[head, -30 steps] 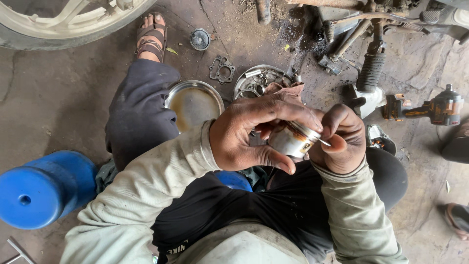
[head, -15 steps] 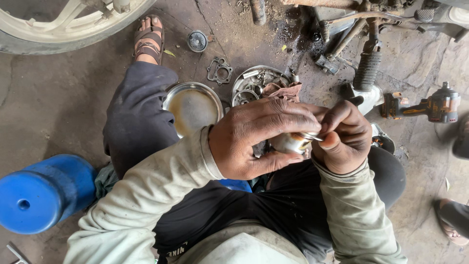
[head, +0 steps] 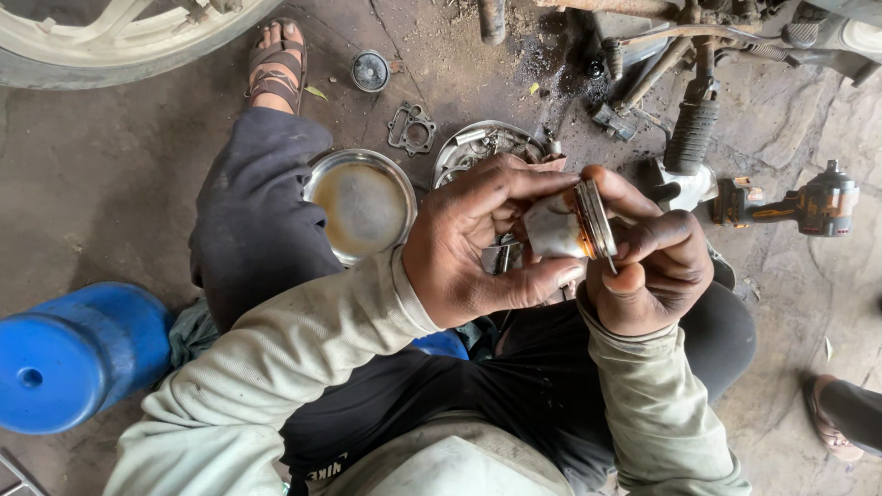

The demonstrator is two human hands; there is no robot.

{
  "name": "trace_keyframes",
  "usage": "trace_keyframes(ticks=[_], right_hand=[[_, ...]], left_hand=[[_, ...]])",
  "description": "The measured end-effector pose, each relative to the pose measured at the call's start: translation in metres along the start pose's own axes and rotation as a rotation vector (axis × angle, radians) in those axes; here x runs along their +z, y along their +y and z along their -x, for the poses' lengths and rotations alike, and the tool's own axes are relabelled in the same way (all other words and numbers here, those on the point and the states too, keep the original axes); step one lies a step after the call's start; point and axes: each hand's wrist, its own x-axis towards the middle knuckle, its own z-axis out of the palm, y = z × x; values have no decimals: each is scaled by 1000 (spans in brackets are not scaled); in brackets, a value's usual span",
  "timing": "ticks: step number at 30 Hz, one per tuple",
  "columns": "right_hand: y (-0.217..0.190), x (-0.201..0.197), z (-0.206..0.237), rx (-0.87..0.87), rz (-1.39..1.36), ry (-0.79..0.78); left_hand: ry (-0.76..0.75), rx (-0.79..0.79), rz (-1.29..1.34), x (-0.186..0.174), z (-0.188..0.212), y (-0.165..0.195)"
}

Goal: The person holds a metal plate under a disassembled motorcycle engine, then sits on the ground and fits piston rings onto a piston, working the rings around the piston by hand while other engine parts and tools lie on the floor around them.

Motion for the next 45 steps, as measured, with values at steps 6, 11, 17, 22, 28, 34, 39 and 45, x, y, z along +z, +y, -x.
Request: trace_keyframes(ticks=[6, 11, 17, 22, 28, 34, 39, 45], right_hand=[[0, 0, 0, -5, -43, 11], [-4, 3, 2, 22, -53, 21], [-3, 6, -2, 27, -117, 7], [-7, 7, -3, 11, -123, 17], [-4, 2, -3, -53, -82, 36], [-3, -1, -1, -63, -14, 9], [-5, 1, 1, -54, -10, 33], [-6, 2, 1, -50, 10, 29]], left_hand=[[-5, 74, -381, -3, -5, 11], [20, 218, -602, 1, -5, 16], [-1, 423, -960, 1, -8, 17], [-15, 273, -622, -1, -16, 11], [-68, -298, 471, 0, -19, 13], [-51, -444, 498, 0, -16, 15], [-47, -364, 494, 2, -12, 8], [-43, -274, 285, 2, -8, 12]])
